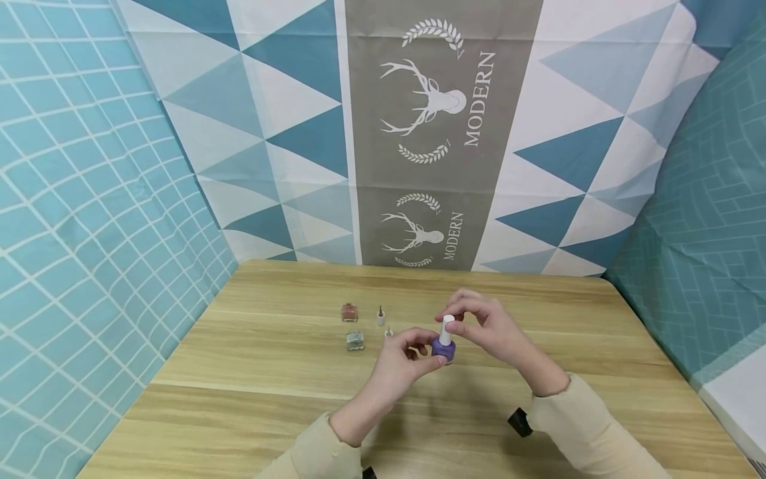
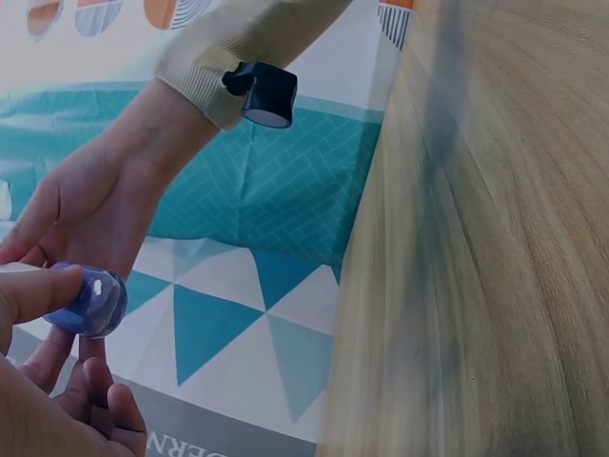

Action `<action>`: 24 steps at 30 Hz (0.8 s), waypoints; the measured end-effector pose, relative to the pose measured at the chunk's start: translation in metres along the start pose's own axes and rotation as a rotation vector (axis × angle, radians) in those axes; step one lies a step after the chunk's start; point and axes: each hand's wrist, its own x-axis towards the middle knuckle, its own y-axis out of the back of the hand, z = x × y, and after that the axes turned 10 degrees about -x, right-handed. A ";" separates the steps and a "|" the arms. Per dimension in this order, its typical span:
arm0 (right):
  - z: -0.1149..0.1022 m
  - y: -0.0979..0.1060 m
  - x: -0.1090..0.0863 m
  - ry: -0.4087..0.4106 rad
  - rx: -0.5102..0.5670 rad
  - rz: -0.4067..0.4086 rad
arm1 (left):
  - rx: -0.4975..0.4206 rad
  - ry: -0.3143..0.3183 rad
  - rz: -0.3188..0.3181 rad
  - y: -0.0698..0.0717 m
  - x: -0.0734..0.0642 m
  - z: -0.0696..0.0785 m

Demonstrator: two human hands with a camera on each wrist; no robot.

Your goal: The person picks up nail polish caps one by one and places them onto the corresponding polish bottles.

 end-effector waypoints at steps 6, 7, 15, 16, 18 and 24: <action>0.002 -0.001 0.000 -0.017 0.001 0.030 | -0.002 -0.003 0.000 -0.001 0.000 0.000; 0.002 -0.002 0.000 -0.024 0.002 0.032 | -0.002 -0.001 0.000 -0.001 0.000 0.000; 0.000 -0.003 0.002 -0.029 0.043 0.050 | -0.003 0.009 -0.001 -0.003 0.000 0.001; 0.000 -0.003 0.002 -0.033 0.042 0.050 | -0.002 0.007 -0.001 -0.003 0.000 0.001; 0.000 -0.003 0.002 -0.045 0.043 0.051 | -0.001 0.005 0.000 -0.003 0.000 0.001; 0.001 -0.005 0.003 -0.053 0.040 0.067 | -0.005 0.009 0.002 -0.003 0.000 0.001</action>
